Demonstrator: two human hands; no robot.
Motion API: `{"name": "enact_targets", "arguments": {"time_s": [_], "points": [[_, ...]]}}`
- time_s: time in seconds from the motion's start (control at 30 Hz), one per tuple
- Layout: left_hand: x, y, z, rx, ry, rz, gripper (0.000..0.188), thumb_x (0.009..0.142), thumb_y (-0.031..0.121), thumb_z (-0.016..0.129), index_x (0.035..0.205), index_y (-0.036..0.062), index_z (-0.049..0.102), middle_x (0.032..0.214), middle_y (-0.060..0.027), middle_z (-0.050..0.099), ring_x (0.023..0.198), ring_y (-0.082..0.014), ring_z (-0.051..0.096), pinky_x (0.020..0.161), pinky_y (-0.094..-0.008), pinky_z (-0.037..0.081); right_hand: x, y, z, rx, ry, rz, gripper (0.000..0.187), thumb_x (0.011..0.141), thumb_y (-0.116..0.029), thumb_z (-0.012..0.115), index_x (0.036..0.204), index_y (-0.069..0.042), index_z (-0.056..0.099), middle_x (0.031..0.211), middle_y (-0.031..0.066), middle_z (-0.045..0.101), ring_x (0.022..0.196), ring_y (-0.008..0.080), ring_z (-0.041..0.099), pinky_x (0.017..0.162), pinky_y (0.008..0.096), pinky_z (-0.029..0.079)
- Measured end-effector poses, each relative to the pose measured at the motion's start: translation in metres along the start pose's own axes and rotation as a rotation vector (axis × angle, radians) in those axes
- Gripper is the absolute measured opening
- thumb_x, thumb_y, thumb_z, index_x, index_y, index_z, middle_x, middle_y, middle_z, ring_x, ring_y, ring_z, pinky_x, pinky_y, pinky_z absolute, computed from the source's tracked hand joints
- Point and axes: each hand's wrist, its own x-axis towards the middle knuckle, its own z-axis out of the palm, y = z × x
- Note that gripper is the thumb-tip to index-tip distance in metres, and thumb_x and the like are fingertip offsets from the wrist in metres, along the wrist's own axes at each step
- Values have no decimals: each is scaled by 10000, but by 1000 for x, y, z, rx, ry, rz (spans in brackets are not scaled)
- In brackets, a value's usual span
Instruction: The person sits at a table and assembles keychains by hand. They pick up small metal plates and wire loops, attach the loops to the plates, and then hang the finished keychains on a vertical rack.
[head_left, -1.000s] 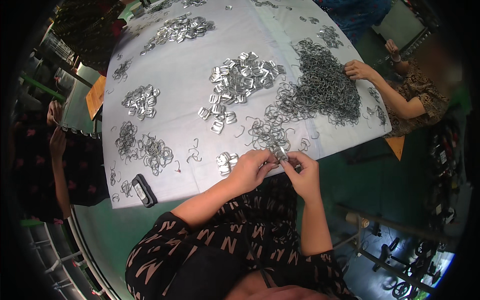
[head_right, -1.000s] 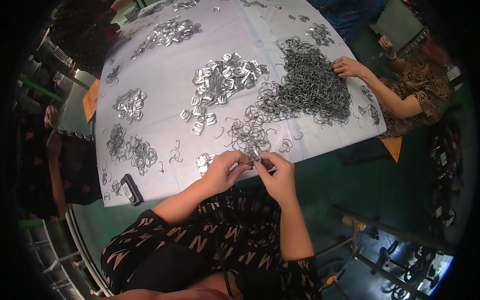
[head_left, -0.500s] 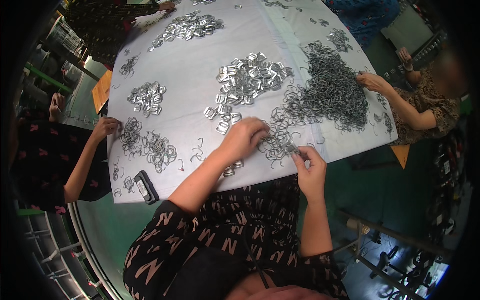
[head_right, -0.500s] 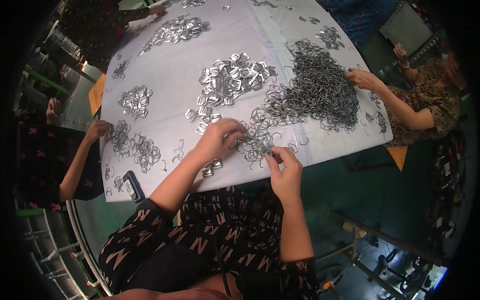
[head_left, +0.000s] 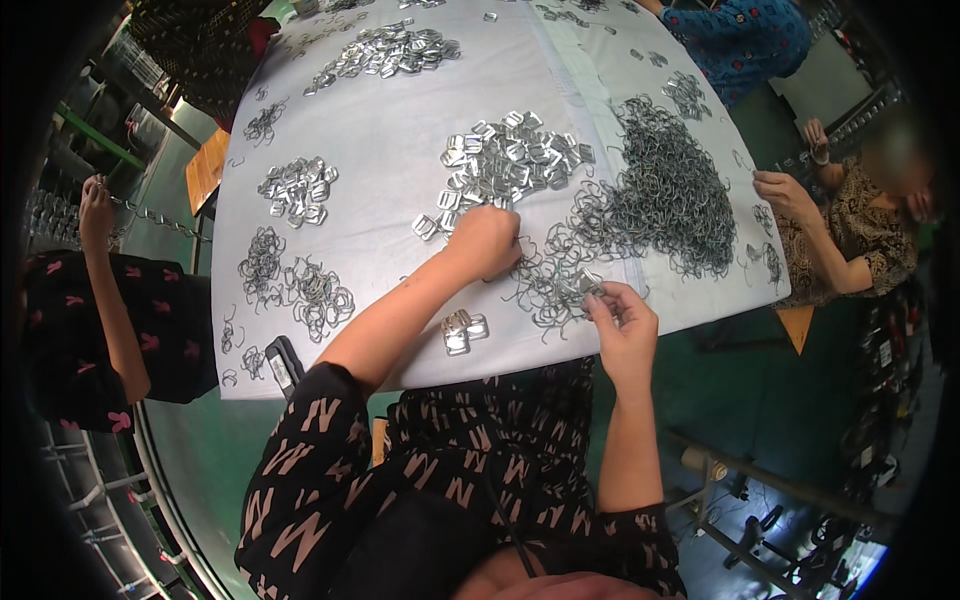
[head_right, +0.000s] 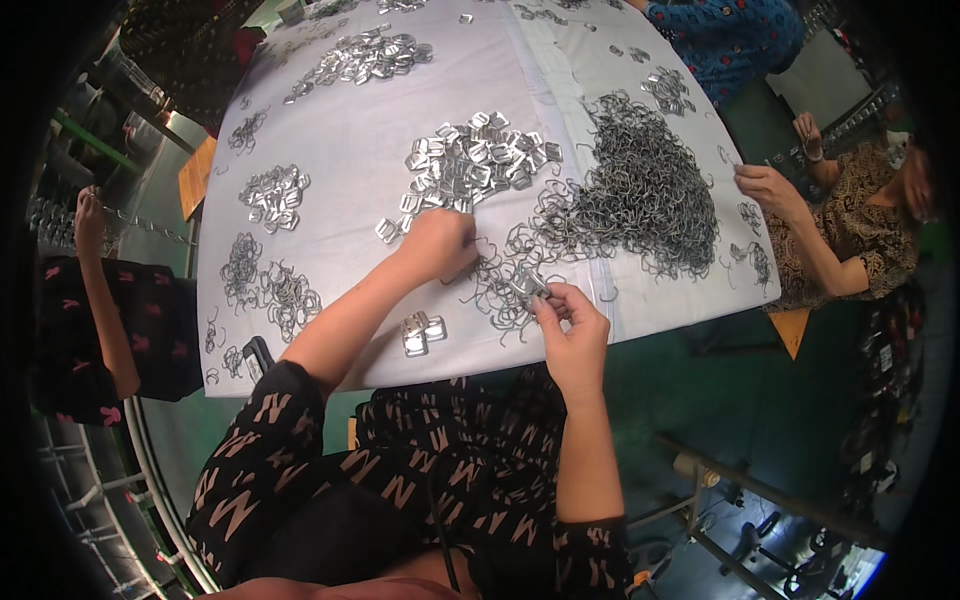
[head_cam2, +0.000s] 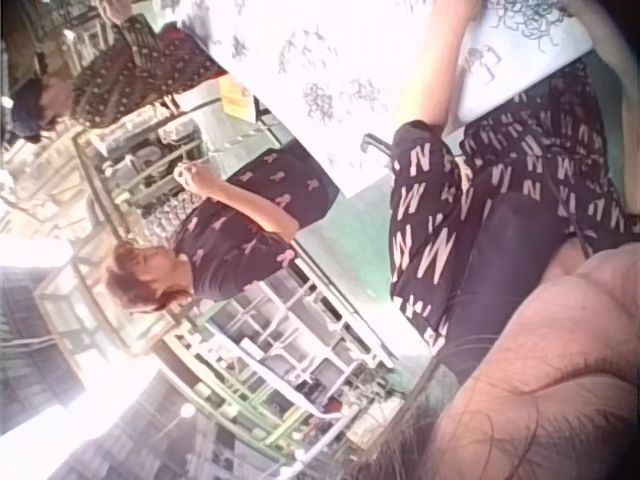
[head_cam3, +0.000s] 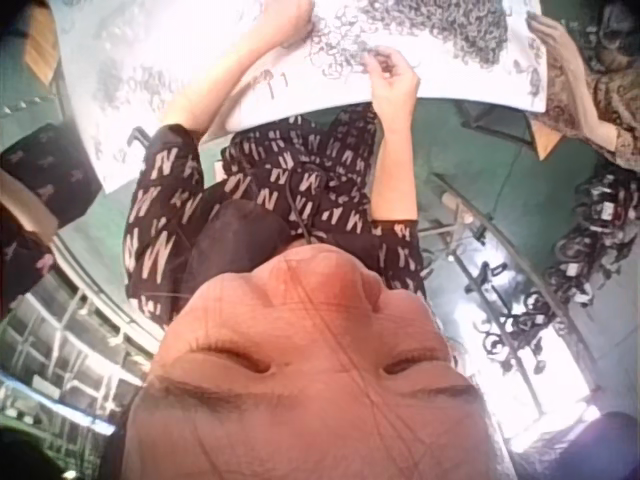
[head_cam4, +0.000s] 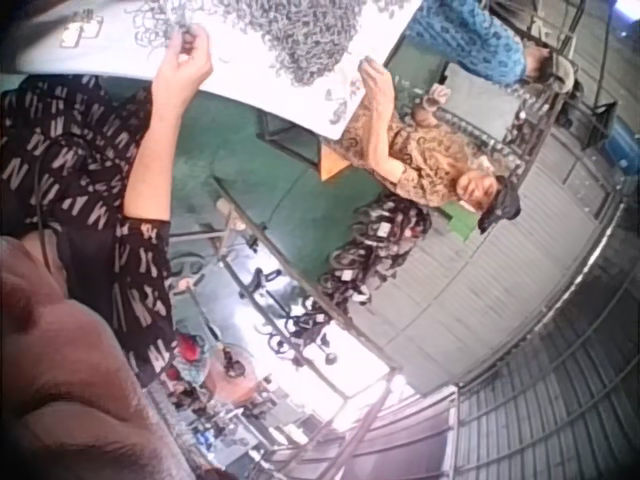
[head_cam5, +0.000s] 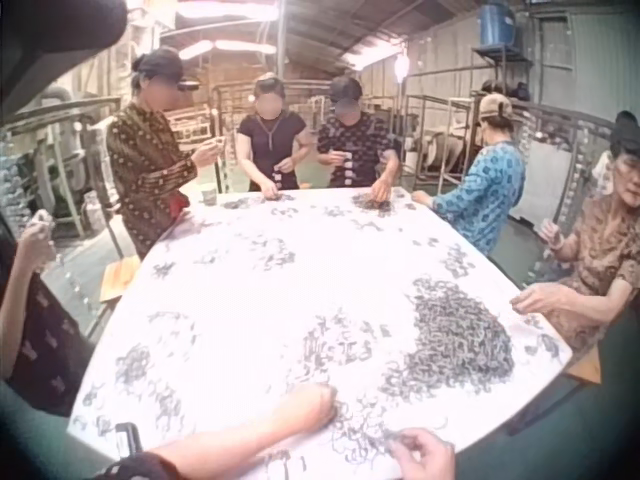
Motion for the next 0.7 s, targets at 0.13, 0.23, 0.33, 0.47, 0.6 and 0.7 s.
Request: {"name": "enact_targets", "arguments": {"time_s": [0.13, 0.23, 0.33, 0.47, 0.6, 0.7], "points": [[-32, 11, -34, -771, -11, -58, 54, 791, 59, 653, 792, 25, 610, 784, -43, 618, 710, -141, 580, 680, -299, 473, 4, -5, 10, -35, -45, -14, 164, 827, -26, 691, 953, 67, 643, 745, 78, 671, 668, 96, 575, 645, 248, 470], [-53, 26, -32, -975, 156, 244, 72, 822, 65, 654, 849, 37, 594, 956, -62, 595, 880, -151, 565, 810, -291, 448, 6, -11, 20, -40, -84, -23, 160, 824, -26, 691, 946, 67, 646, 739, 77, 669, 659, 96, 579, 640, 249, 474], [-61, 36, -43, -923, 179, 278, 73, 845, 67, 646, 879, 43, 585, 1051, -81, 568, 982, -168, 544, 883, -306, 424, 7, -18, 28, -78, -116, -55, 162, 825, -26, 691, 952, 64, 647, 740, 76, 668, 656, 97, 581, 634, 249, 476], [-61, 31, -42, -891, 202, 289, 50, 869, 58, 619, 893, 37, 581, 1040, -87, 586, 979, -175, 554, 882, -316, 432, 7, -25, 37, -104, -147, -55, 166, 825, -31, 697, 957, 57, 649, 735, 67, 662, 654, 96, 579, 634, 245, 476], [-67, 30, -42, -1034, 159, 178, 56, 886, 40, 589, 928, 25, 554, 987, -98, 632, 940, -177, 587, 863, -319, 452, 16, -18, 38, -25, -286, -116, 184, 839, -47, 691, 992, 50, 656, 758, 66, 658, 668, 95, 579, 636, 249, 477], [-72, 27, -46, -973, 213, 175, 62, 893, 21, 566, 940, 17, 527, 939, -100, 656, 906, -176, 608, 847, -320, 464, 57, 6, 31, 78, -194, -11, 223, 854, -85, 687, 1038, 37, 665, 796, 73, 665, 713, 89, 584, 661, 242, 479]]}}
